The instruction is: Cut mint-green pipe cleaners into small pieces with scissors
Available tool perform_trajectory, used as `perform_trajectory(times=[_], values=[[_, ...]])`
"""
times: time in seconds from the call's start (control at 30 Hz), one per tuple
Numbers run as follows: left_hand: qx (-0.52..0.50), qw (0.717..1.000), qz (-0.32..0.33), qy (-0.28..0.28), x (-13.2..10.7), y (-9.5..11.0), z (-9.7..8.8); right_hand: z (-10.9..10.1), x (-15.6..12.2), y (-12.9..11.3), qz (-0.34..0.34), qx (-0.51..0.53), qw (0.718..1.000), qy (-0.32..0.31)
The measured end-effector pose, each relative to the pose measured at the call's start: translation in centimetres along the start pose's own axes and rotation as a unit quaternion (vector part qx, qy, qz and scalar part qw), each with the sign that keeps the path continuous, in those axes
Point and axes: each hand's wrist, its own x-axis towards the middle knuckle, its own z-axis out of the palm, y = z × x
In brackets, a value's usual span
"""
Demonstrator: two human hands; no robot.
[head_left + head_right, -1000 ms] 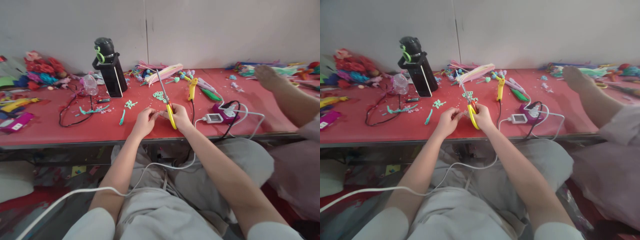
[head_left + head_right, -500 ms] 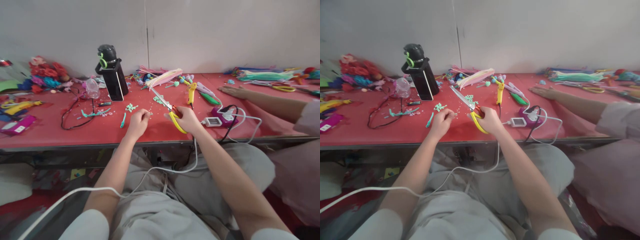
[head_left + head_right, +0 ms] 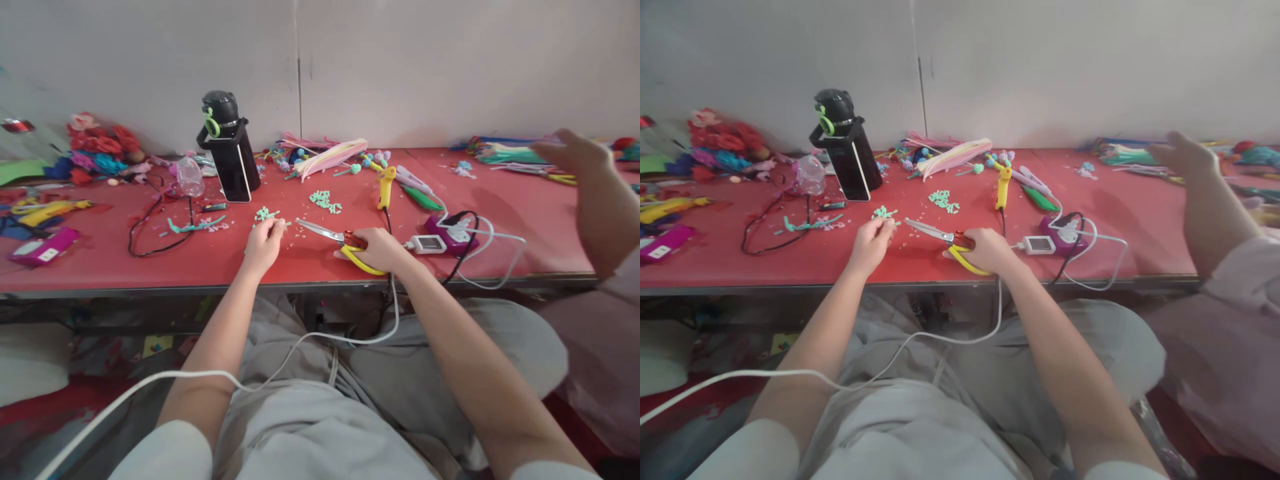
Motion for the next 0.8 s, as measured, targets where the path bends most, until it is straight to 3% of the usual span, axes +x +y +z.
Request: perform_trajectory(times=[0.13, 0.8], values=[[-0.042, 0.998, -0.041, -0.007, -0.3, 0.8, -0.2, -0.1, 0.0, -0.3, 0.010, -0.028, 0.999, -0.016], [-0.060, 0.997, -0.039, -0.029, -0.3, 2.6, -0.3, 0.0, 0.2, -0.3, 0.019, -0.052, 0.998, -0.032]])
